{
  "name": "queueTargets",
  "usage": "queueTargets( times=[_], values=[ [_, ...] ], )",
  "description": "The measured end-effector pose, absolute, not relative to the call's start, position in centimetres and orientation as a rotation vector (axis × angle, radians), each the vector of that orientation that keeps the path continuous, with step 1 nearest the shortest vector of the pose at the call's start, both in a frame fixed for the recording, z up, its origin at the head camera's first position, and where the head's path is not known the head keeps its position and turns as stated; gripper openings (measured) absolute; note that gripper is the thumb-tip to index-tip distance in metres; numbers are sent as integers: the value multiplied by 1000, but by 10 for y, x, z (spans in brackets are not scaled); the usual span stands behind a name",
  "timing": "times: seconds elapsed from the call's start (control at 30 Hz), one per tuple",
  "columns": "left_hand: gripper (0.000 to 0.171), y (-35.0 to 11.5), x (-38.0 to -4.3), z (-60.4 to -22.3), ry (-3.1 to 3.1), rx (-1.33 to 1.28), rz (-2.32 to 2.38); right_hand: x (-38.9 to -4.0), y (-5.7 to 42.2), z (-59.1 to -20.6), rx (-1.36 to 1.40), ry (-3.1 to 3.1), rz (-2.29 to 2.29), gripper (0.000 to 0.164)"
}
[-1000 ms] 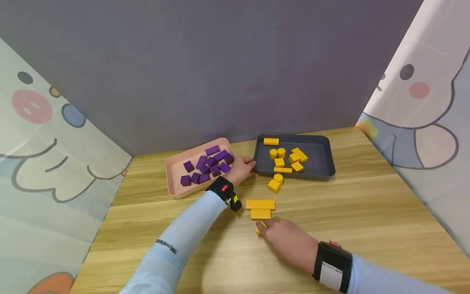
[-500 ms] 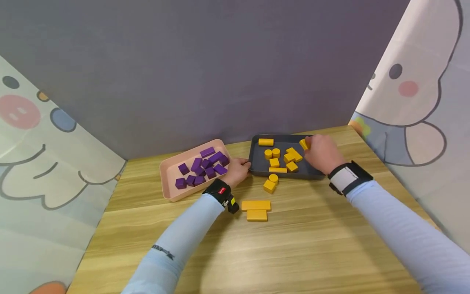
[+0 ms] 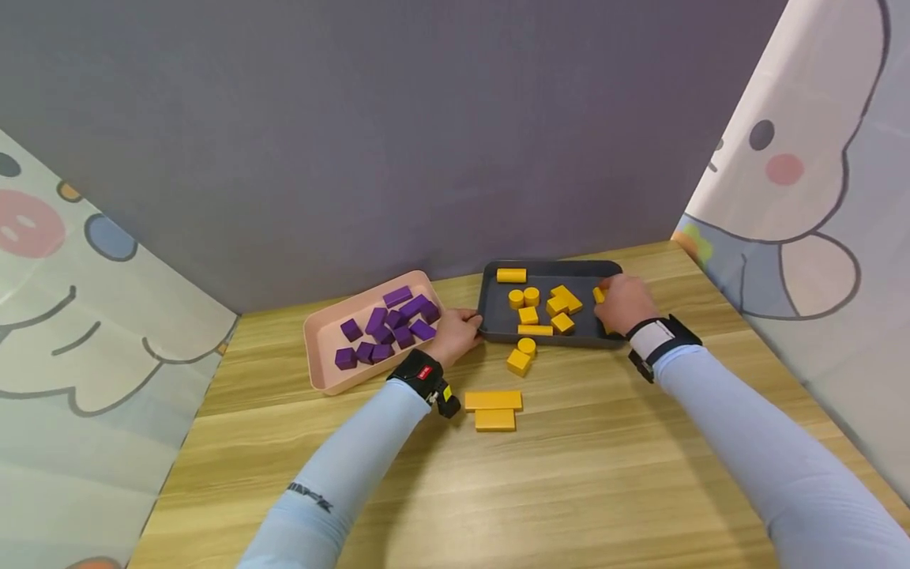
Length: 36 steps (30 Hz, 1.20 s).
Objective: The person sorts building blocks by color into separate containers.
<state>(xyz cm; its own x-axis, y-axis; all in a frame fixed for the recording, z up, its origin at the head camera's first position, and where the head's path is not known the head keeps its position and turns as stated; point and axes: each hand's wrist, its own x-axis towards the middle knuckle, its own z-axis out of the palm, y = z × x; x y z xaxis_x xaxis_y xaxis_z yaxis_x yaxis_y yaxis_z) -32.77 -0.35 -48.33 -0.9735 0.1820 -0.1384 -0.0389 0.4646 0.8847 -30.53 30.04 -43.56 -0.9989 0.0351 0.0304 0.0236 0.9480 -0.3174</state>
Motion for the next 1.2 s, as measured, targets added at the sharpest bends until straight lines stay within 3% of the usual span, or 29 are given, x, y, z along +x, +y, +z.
queueTargets(
  times=[0.3, 0.8, 0.97, 1.2],
  values=[
    [36, 2, -334, -479, 2520, 161, 1519, -302, 301, -429, -114, -3072, 482, 49],
    [37, 0, -333, -487, 2483, 113, 1516, -292, 293, -439, 28, -3031, 433, 52],
    [39, -1, -331, -485, 2474, 99, 1519, -258, 252, -444, 257, -2916, 420, 64],
    [38, -4, -329, -483, 2496, 103, 1513, -176, 172, -469, 716, -2954, 376, 86]
  ],
)
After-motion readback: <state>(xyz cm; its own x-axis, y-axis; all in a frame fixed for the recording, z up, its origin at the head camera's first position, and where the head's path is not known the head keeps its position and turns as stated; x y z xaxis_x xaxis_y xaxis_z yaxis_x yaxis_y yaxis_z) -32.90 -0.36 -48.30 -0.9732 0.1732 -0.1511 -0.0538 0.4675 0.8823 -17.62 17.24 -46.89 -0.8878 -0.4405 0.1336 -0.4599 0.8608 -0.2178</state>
